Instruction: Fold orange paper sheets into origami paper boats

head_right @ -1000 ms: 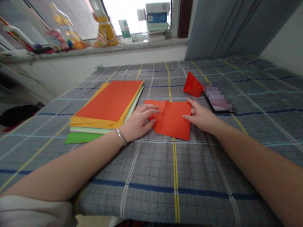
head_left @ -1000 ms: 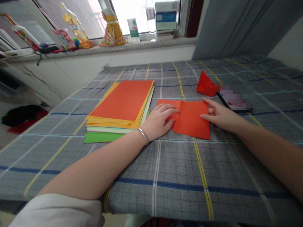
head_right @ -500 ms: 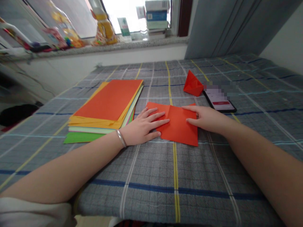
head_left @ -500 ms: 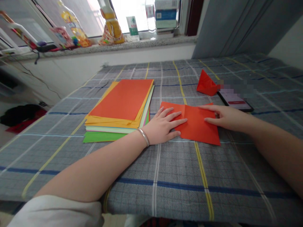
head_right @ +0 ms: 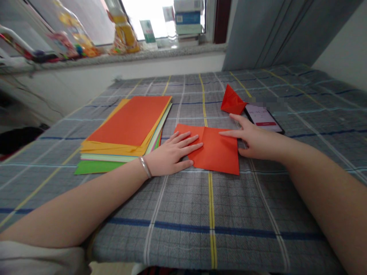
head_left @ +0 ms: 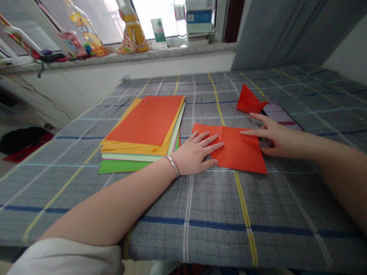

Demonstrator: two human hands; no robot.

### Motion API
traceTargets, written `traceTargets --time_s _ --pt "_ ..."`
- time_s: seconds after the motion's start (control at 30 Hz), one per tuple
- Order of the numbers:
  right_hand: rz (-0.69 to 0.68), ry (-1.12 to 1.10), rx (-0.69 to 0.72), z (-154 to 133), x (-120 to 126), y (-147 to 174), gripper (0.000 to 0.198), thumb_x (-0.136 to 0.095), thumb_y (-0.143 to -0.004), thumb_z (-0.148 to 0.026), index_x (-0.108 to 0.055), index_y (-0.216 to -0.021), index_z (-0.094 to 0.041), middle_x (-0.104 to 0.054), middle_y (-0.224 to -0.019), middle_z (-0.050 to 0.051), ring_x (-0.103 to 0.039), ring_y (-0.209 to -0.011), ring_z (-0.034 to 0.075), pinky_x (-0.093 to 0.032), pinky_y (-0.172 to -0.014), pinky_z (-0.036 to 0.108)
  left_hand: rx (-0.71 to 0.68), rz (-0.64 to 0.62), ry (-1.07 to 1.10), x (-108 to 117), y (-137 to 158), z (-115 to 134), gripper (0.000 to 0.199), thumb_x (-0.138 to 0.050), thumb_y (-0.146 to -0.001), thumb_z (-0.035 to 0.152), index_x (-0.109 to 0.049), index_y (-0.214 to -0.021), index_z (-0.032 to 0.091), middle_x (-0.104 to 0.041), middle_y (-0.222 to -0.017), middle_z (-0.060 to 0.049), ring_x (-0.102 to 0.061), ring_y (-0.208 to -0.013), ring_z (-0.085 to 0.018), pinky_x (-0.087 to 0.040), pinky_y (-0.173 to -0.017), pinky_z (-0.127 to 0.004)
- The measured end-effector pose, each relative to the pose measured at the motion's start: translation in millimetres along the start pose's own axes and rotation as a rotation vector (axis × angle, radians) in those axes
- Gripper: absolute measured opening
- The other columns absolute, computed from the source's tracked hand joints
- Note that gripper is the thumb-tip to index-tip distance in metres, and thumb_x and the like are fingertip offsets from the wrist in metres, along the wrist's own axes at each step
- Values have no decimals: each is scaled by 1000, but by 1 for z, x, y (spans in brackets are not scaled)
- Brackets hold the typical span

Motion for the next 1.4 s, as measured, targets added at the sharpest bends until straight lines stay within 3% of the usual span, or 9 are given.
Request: traceTargets --time_s 0.1,0.17,0.3,0.4,0.5,0.63,0.9,1.13,1.4 --pt "54 68 92 -8 7 -1 41 -64 -80 -21 -77 -117 -35 -30 -166 3 -19 -153 43 -30 -116 67 7 -2 16 -1 0 1 75 -46 -100 58 -28 -160 18 -25 -168 -10 -18 -156 -34 -13 -127 -56" --pt "36 52 163 -13 11 -2 35 -63 -82 -22 -80 -111 -33 -37 -163 3 -13 -154 44 -25 -116 70 16 -5 24 -2 0 2 77 -44 -100 60 -27 -160 16 -24 -168 -11 -17 -157 -34 -11 -127 -56" --pt "-119 -106 224 -22 10 -6 37 -68 -79 -30 -78 -113 -39 -59 -147 1 -27 -151 41 -20 -118 71 64 2 51 -5 -1 5 76 -40 -100 62 -28 -160 16 -21 -168 -14 -15 -157 -34 -10 -126 -58" --pt "-181 -241 196 -29 6 -11 36 -67 -77 -29 -79 -108 -43 -70 -133 -1 -47 -141 38 -15 -118 71 85 14 84 -5 -1 7 76 -41 -99 62 -29 -159 17 -23 -167 -15 -16 -157 -34 -10 -126 -58" --pt "-149 -362 125 -35 3 -16 26 -63 -83 -36 -81 -101 -36 -76 -120 4 -64 -122 33 -31 -116 63 78 10 97 -4 -1 8 77 -45 -98 61 -29 -159 16 -24 -167 -14 -16 -157 -33 -9 -126 -56" --pt "-86 -439 43 -40 3 -19 27 -59 -88 -45 -81 -95 -30 -78 -111 5 -68 -111 29 -47 -104 50 58 20 97 -3 -1 7 80 -49 -97 61 -28 -159 14 -25 -167 -16 -17 -157 -32 -10 -127 -55" --pt "-74 -478 -45 -38 -1 -18 27 -62 -86 -48 -80 -97 -30 -78 -102 4 -70 -97 26 -51 -94 45 52 19 79 -2 -1 7 80 -50 -97 61 -30 -159 15 -28 -166 -14 -18 -157 -33 -8 -126 -61" --pt "-185 -585 -7 -30 -2 -18 24 -71 -81 -50 -81 -88 -29 -79 -100 4 -70 -100 27 -50 -98 45 16 36 61 -2 1 7 65 -50 -98 57 -37 -156 31 -27 -167 -11 -22 -155 -36 -15 -122 -67" --pt "-199 -551 -116 -27 -3 -19 29 -61 -88 -50 -77 -94 -27 -78 -101 3 -69 -98 26 -51 -91 42 24 51 72 -2 0 7 70 -49 -98 58 -34 -158 25 -29 -166 -12 -21 -155 -34 -14 -123 -64"
Point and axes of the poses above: each hand's wrist, its own y-axis away from the middle knuckle, its own x-axis out of the back of the hand, z = x × y, the point moved 3 cm from there along -y, towards the middle knuckle
